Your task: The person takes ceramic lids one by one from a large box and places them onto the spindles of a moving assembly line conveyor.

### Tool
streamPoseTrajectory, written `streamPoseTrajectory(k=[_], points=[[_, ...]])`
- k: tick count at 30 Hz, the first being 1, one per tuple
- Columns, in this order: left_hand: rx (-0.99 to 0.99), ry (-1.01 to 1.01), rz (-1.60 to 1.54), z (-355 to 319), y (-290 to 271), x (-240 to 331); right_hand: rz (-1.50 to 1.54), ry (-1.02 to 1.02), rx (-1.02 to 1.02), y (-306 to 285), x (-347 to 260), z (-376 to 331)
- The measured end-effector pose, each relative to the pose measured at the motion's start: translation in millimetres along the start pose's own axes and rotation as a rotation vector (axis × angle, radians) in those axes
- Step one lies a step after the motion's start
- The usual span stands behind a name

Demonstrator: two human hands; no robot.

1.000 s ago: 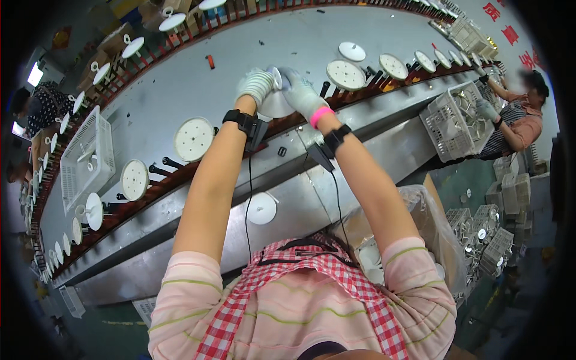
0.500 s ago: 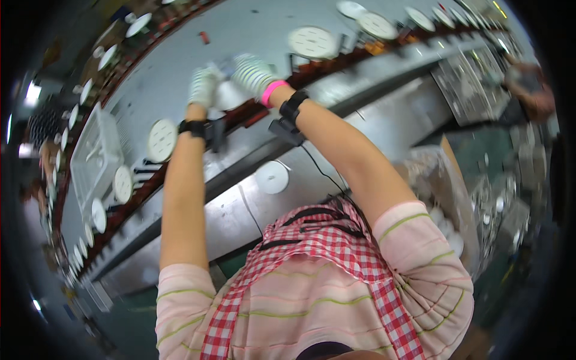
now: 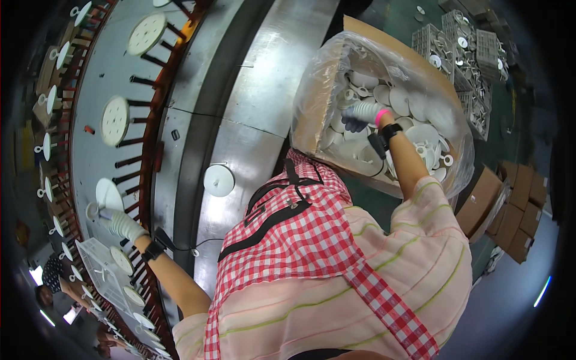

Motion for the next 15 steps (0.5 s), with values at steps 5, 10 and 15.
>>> streamPoseTrajectory(k=[5, 10, 15], points=[[0.078, 0.101, 0.080, -36, -17, 11, -0.438, -0.005, 0.112, -5, 122, 123], [0.025, 0.153, 0.180, -59, -17, 14, 0.294, 0.090, 0.168, 8, 181, 160], [0.125, 0.049, 0.325, -57, -50, -57, -0.803, -0.251, 0.220, 32, 124, 114]])
Point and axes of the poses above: each hand's wrist, its own z-axis towards the middle knuckle, its own y-axis out of the palm, x = y × z, the point moved 5 cm from there along z, towards the middle knuckle, and after that the axes turned 10 degrees about z, right-handed, at the moved point
